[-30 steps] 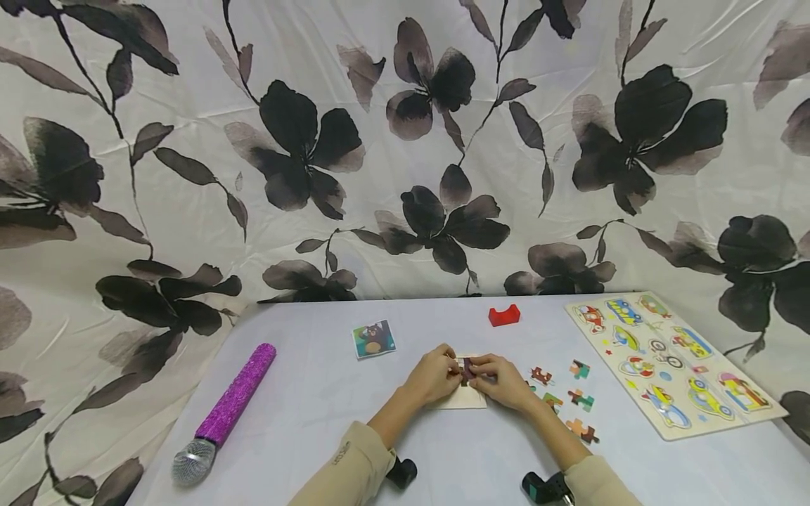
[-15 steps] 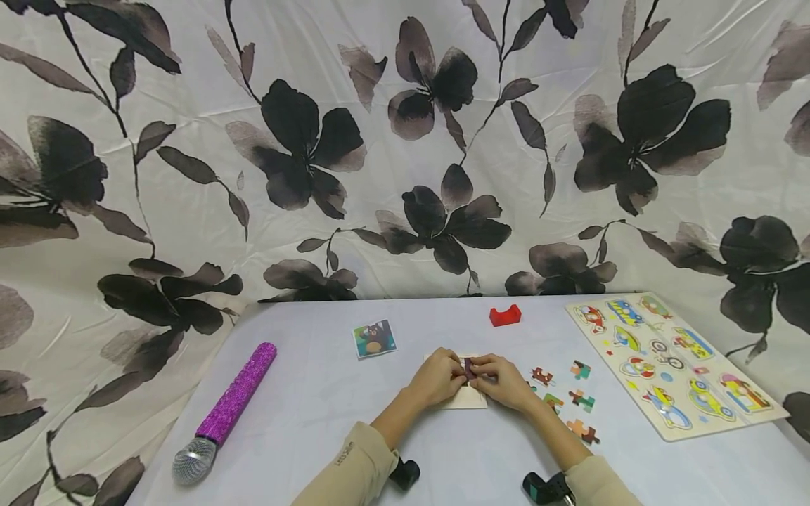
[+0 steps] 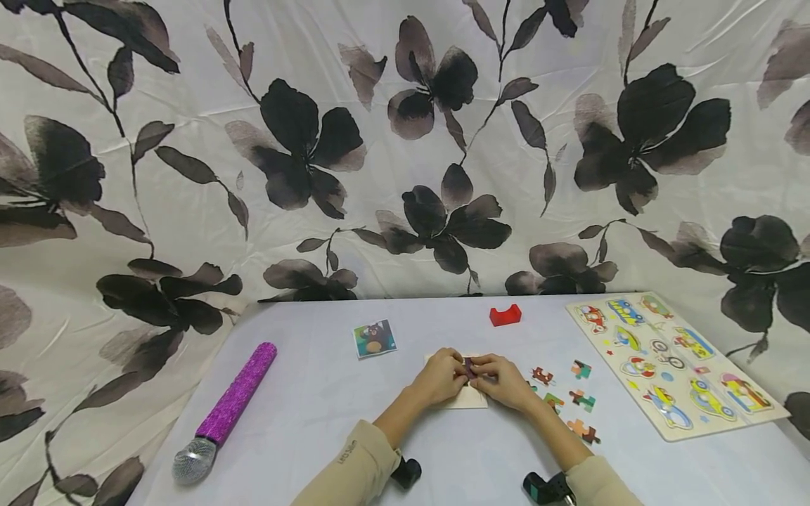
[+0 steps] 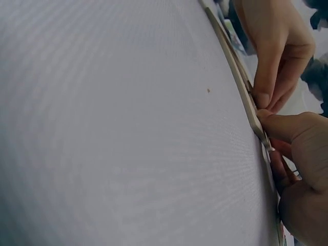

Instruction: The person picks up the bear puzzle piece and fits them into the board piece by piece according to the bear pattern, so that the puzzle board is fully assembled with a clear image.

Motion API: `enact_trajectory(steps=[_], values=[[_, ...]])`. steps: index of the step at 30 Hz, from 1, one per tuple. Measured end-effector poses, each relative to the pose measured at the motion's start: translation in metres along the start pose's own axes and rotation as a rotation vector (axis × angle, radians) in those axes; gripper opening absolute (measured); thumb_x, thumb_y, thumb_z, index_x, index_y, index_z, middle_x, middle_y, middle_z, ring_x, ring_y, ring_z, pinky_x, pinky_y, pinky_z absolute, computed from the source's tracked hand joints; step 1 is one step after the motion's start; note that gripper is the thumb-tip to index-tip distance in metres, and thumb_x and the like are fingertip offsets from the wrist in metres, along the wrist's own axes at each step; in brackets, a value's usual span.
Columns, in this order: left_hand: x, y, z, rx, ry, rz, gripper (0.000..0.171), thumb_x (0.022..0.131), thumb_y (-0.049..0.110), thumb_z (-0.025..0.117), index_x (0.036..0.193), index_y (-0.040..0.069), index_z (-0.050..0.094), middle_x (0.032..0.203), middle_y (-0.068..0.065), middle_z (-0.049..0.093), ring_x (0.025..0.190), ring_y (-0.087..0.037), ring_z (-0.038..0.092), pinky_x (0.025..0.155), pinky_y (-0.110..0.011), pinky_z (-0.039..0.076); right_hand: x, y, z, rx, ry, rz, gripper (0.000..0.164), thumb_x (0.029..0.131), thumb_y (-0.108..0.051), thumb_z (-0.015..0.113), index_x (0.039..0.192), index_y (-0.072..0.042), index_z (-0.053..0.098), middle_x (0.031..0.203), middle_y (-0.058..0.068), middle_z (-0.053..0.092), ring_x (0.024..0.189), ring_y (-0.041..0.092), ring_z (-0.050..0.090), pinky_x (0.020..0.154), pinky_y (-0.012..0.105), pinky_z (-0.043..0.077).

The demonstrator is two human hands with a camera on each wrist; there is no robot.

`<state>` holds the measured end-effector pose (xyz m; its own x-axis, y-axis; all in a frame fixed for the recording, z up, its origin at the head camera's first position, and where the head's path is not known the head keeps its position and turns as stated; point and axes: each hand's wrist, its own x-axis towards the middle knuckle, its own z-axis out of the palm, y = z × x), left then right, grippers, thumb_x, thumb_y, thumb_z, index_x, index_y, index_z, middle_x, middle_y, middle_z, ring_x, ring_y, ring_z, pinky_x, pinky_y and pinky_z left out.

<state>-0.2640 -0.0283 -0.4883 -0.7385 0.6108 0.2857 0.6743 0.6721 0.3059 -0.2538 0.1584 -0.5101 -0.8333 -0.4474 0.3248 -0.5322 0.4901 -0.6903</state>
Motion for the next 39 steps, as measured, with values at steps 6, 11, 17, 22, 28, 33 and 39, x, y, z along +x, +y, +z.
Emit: enact_trajectory(steps=[6, 11, 17, 22, 28, 33, 39], values=[[0.002, 0.005, -0.001, 0.007, -0.018, -0.049, 0.013, 0.084, 0.01, 0.067, 0.076, 0.008, 0.077, 0.093, -0.004, 0.071, 0.101, -0.018, 0.06, 0.088, -0.028, 0.05, 0.001, -0.001, 0.001, -0.003, 0.004, -0.013, 0.029, 0.085, -0.009, 0.068, 0.106, 0.011, 0.066, 0.113, 0.023, 0.062, 0.104, 0.039, 0.059, 0.083, 0.045, 0.053], [0.001, 0.009, 0.0, 0.03, -0.029, -0.064, 0.013, 0.086, 0.01, 0.066, 0.079, 0.007, 0.077, 0.1, -0.008, 0.069, 0.103, -0.021, 0.06, 0.089, -0.028, 0.05, 0.0, 0.0, 0.001, -0.025, 0.014, -0.008, 0.027, 0.084, -0.006, 0.068, 0.105, 0.01, 0.067, 0.112, 0.022, 0.062, 0.105, 0.038, 0.059, 0.084, 0.045, 0.052], [0.0, 0.013, -0.001, 0.114, -0.045, -0.019, 0.013, 0.088, 0.012, 0.064, 0.088, 0.007, 0.076, 0.103, -0.005, 0.067, 0.098, -0.017, 0.061, 0.087, -0.023, 0.05, 0.0, 0.001, 0.0, -0.017, 0.019, -0.022, 0.027, 0.083, -0.006, 0.068, 0.105, 0.01, 0.067, 0.111, 0.022, 0.062, 0.104, 0.039, 0.059, 0.085, 0.045, 0.052], [0.001, 0.01, -0.001, 0.154, -0.029, 0.014, 0.011, 0.087, 0.013, 0.066, 0.089, 0.01, 0.076, 0.099, 0.0, 0.068, 0.09, -0.013, 0.06, 0.083, -0.021, 0.05, 0.001, 0.001, 0.0, -0.006, 0.025, -0.025, 0.026, 0.083, -0.006, 0.069, 0.104, 0.01, 0.068, 0.111, 0.022, 0.062, 0.104, 0.039, 0.058, 0.085, 0.045, 0.052], [0.003, 0.005, 0.001, 0.037, 0.007, -0.03, 0.009, 0.086, 0.014, 0.068, 0.089, 0.009, 0.074, 0.098, -0.001, 0.069, 0.094, -0.016, 0.06, 0.085, -0.024, 0.049, 0.0, 0.001, -0.001, -0.023, 0.023, -0.02, 0.026, 0.084, -0.007, 0.068, 0.104, 0.01, 0.068, 0.112, 0.022, 0.062, 0.105, 0.04, 0.058, 0.085, 0.046, 0.052], [0.002, 0.0, 0.005, -0.104, 0.009, -0.05, 0.012, 0.084, 0.012, 0.067, 0.091, 0.005, 0.073, 0.104, -0.006, 0.067, 0.101, -0.02, 0.057, 0.089, -0.028, 0.048, 0.0, 0.001, 0.0, -0.028, 0.025, -0.031, 0.026, 0.084, -0.008, 0.068, 0.105, 0.009, 0.068, 0.112, 0.021, 0.063, 0.104, 0.04, 0.058, 0.085, 0.046, 0.052], [-0.003, -0.005, 0.003, -0.108, -0.057, -0.012, 0.022, 0.079, 0.015, 0.068, 0.097, 0.004, 0.075, 0.108, -0.007, 0.068, 0.108, -0.02, 0.057, 0.094, -0.029, 0.047, -0.001, 0.001, 0.001, -0.027, 0.014, -0.011, 0.027, 0.085, -0.009, 0.067, 0.105, 0.009, 0.068, 0.112, 0.02, 0.063, 0.104, 0.039, 0.059, 0.086, 0.046, 0.051]])
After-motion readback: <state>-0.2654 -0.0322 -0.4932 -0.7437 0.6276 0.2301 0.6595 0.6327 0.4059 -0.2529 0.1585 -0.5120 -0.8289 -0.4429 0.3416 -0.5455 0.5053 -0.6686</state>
